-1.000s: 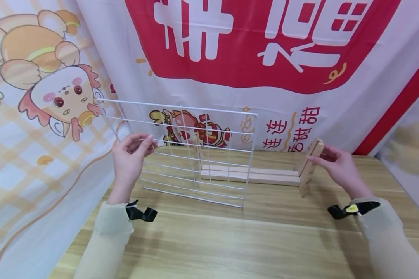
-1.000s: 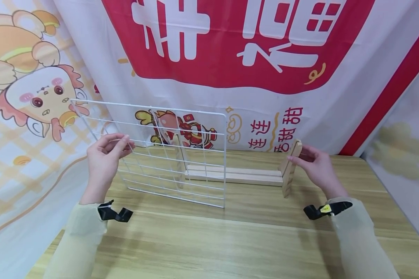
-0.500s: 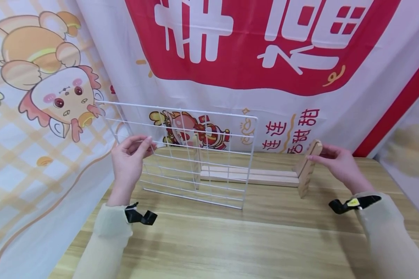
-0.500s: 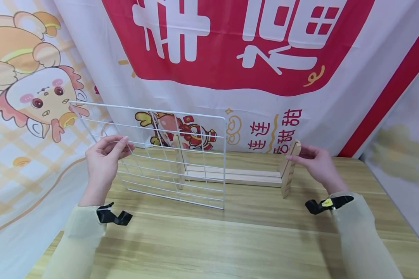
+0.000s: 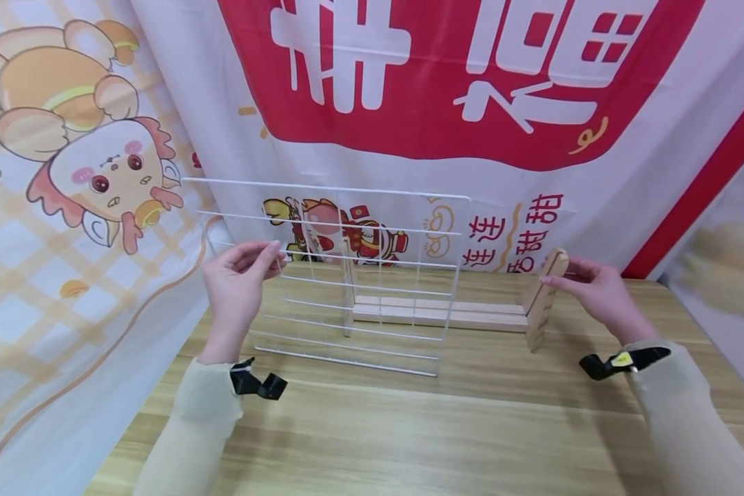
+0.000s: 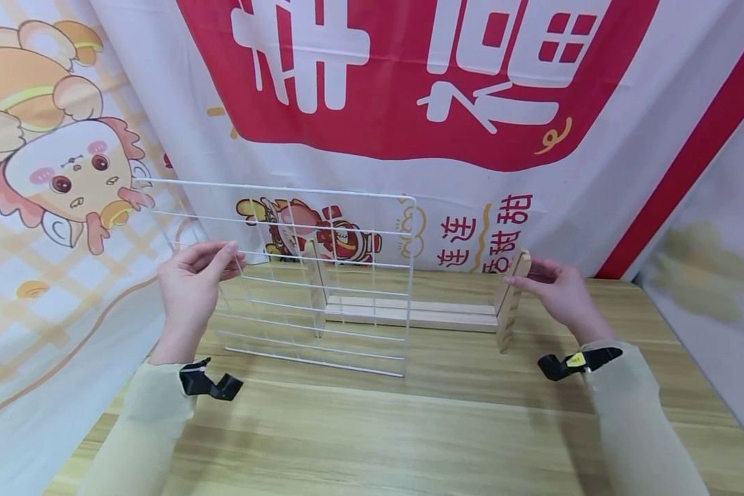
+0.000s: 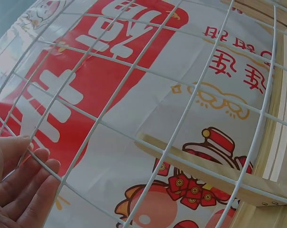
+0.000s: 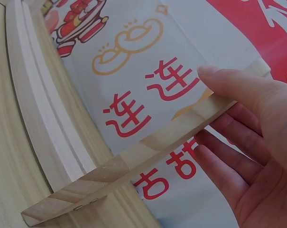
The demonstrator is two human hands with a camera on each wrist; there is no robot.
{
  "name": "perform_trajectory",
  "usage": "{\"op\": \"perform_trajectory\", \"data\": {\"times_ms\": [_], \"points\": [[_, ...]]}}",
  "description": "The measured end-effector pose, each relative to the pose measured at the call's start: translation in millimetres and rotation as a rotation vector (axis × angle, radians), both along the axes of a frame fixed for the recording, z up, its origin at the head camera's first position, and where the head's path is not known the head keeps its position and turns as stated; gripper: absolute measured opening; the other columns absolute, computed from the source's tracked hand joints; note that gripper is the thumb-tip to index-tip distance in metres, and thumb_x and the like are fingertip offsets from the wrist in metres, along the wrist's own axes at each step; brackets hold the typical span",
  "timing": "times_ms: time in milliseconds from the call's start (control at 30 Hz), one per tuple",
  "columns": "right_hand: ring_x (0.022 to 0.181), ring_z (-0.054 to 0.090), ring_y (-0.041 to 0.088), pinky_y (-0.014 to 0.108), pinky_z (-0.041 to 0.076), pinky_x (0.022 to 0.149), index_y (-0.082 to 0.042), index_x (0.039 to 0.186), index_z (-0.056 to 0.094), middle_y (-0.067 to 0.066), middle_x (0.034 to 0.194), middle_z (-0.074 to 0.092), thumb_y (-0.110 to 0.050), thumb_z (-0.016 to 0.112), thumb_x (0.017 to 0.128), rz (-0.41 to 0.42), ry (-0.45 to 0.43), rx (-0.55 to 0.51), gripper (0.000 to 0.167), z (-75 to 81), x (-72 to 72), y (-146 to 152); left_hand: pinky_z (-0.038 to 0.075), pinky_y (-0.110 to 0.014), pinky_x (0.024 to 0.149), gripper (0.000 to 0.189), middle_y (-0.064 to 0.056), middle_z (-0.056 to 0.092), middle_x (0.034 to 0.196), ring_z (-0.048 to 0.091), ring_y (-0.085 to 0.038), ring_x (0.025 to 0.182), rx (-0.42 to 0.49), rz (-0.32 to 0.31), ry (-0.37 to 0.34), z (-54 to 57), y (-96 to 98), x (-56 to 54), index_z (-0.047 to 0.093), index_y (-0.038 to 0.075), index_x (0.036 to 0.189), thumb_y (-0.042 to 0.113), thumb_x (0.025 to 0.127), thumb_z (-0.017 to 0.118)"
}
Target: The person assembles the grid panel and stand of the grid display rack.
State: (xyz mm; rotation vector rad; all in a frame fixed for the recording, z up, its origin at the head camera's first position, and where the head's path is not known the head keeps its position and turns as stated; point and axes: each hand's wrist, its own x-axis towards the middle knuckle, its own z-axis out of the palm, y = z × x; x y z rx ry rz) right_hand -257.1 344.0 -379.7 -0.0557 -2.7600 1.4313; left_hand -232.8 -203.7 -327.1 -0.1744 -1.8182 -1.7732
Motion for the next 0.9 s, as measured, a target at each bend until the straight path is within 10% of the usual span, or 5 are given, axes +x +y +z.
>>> {"op": "perform_trajectory", "data": {"times_ms": [900], "points": [[0.126,0.051,0.038,0.058,0.046,0.104,-0.002,0.153,0.043,0.025,0.143,0.053,-0.055,0.069,0.093,0.014,0.006,0.005,0.084,1.9,2.1,-2.3,0.062,-0.029,0.078,0.033,-0.01,0.077,0.098,0.074,-0.018,0.087,-0.225,-0.132,-0.171,9.5,-5.2,8.4,0.072,0.001,0.111,0.028,0.093,0.078]]}}
